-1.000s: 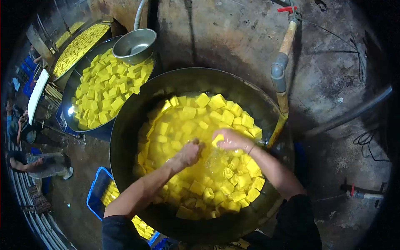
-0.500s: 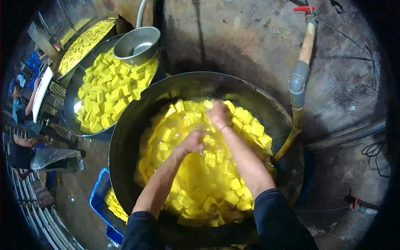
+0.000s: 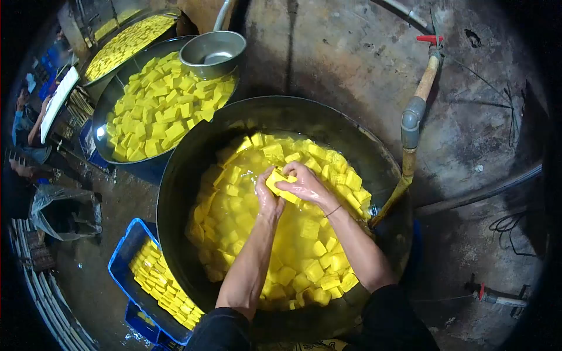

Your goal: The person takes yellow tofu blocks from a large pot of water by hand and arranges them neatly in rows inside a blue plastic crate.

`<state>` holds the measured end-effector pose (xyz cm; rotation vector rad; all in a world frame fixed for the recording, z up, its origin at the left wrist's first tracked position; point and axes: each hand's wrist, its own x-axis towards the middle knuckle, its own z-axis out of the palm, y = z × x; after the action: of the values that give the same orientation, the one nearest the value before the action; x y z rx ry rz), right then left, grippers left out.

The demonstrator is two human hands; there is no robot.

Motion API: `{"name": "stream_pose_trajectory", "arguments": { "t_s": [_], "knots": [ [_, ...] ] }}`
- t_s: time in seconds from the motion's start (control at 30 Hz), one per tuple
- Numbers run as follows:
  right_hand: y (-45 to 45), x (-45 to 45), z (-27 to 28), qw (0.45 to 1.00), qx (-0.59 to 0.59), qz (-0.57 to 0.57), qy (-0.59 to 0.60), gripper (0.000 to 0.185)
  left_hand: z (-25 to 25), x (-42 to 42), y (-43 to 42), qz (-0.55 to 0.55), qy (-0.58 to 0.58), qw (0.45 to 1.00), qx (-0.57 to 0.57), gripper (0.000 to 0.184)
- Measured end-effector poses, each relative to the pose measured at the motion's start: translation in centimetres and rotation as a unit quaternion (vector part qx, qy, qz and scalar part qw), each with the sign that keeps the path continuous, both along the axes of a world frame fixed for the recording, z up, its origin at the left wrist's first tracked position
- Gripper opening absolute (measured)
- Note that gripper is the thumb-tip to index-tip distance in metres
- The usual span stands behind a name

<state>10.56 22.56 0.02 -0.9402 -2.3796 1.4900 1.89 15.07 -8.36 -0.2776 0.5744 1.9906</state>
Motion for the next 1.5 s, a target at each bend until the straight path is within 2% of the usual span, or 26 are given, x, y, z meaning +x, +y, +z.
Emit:
{"name": "stream_pose_trajectory", "arguments": {
  "t_s": [0.03,0.1,0.2,0.23,0.3,0.33,0.37,0.43,0.47,0.5,0.57,0.63,0.7,0.77,0.83,0.87,0.9,0.97,1.1,1.17,1.23,1.27,1.3,1.37,1.43,1.5],
  "knots": [
    [-0.4,-0.2,0.5,0.999,0.013,-0.042,0.002,0.034,0.0,0.3,0.0,0.03,-0.031,0.999,-0.004,0.032],
    [-1.2,-0.7,2.7,0.998,0.058,0.002,0.031,0.031,0.8,0.8,-0.4,0.047,-0.018,0.999,0.017,0.032],
    [-2.0,-2.7,1.1,0.941,0.323,-0.002,0.104,0.026,2.5,1.1,-0.6,0.089,-0.112,0.984,0.102,0.032],
    [-1.6,-3.5,-0.4,0.94,0.323,0.007,0.11,0.026,3.2,0.9,-0.9,0.099,-0.107,0.984,0.104,0.032],
    [-1.4,-5.2,-2.1,0.971,0.194,0.123,0.072,0.031,5.8,0.0,-2.4,0.148,-0.17,0.97,0.094,0.031],
    [-0.8,-6.4,-1.4,0.985,-0.163,0.054,0.009,0.035,3.2,-1.4,-2.0,0.165,-0.138,0.969,0.124,0.031],
    [-2.3,-7.2,2.2,0.967,-0.241,-0.006,0.079,0.032,5.4,-2.6,-3.3,0.165,-0.163,0.967,0.103,0.032],
    [-1.8,-8.9,-1.6,0.986,-0.119,-0.11,0.036,0.038,6.6,-5.8,-4.5,0.21,-0.091,0.962,0.15,0.034],
    [-1.2,-9.0,-6.2,0.997,-0.069,-0.017,0.012,0.025,8.6,-7.4,-5.6,0.206,-0.045,0.962,0.172,0.034],
    [-3.4,-9.4,-5.6,0.996,-0.08,0.029,-0.039,0.029,10.5,-9.1,-6.3,0.21,-0.028,0.954,0.211,0.034],
    [-6.6,-11.5,-10.5,0.976,0.132,0.103,-0.139,0.04,15.0,-11.3,-8.2,0.228,0.002,0.939,0.258,0.034],
    [-8.3,-12.7,-13.3,0.938,0.251,0.15,-0.186,0.051,18.5,-12.8,-11.0,0.233,0.014,0.928,0.291,0.034],
    [-8.3,-12.5,-14.2,0.929,0.274,0.172,-0.177,0.057,20.3,-14.1,-14.3,0.25,0.038,0.923,0.289,0.035],
    [-6.7,-10.6,-15.2,0.936,0.292,0.184,0.063,0.039,21.2,-15.1,-17.9,0.265,0.067,0.922,0.276,0.035],
    [-7.8,-9.1,-8.1,0.995,-0.023,0.087,0.029,0.039,20.0,-16.2,-21.3,0.284,0.066,0.917,0.274,0.037],
    [-8.8,-9.0,-3.6,0.972,-0.219,0.067,-0.045,0.039,19.3,-16.4,-22.9,0.293,0.064,0.918,0.261,0.038],
    [-9.8,-8.8,-1.4,0.974,-0.212,0.067,-0.048,0.039,18.6,-16.5,-24.5,0.302,0.061,0.919,0.248,0.039],
    [-12.0,-8.5,2.0,0.928,-0.347,0.121,0.061,0.039,16.2,-16.5,-27.2,0.31,0.041,0.92,0.237,0.043],
    [-22.7,-11.2,13.3,0.949,-0.228,0.213,0.046,0.039,9.8,-16.6,-31.4,0.267,0.049,0.94,0.206,0.043],
    [-28.2,-12.9,13.5,0.945,-0.154,0.259,0.124,0.036,8.3,-15.7,-33.3,0.271,-0.006,0.946,0.178,0.044],
    [-33.1,-15.0,13.6,0.94,0.007,0.315,0.131,0.036,5.9,-15.3,-35.3,0.254,-0.014,0.949,0.185,0.044],
    [-35.4,-16.2,14.4,0.931,0.105,0.344,0.059,0.039,5.4,-15.0,-36.5,0.259,-0.031,0.948,0.182,0.043],
    [-37.1,-17.6,12.6,0.914,0.215,0.339,0.062,0.059,5.7,-15.0,-37.6,0.266,-0.055,0.946,0.179,0.042],
    [-40.6,-19.3,11.2,0.913,0.317,0.257,0.013,0.077,5.6,-15.3,-40.5,0.263,-0.088,0.939,0.204,0.041],
    [-43.2,-21.0,8.0,0.91,0.294,0.289,-0.028,0.084,2.6,-16.5,-43.4,0.263,-0.057,0.94,0.212,0.044],
    [-43.7,-23.4,0.1,0.909,0.14,0.393,0.008,0.084,1.6,-17.7,-46.5,0.229,-0.119,0.938,0.231,0.056]
  ]
}}
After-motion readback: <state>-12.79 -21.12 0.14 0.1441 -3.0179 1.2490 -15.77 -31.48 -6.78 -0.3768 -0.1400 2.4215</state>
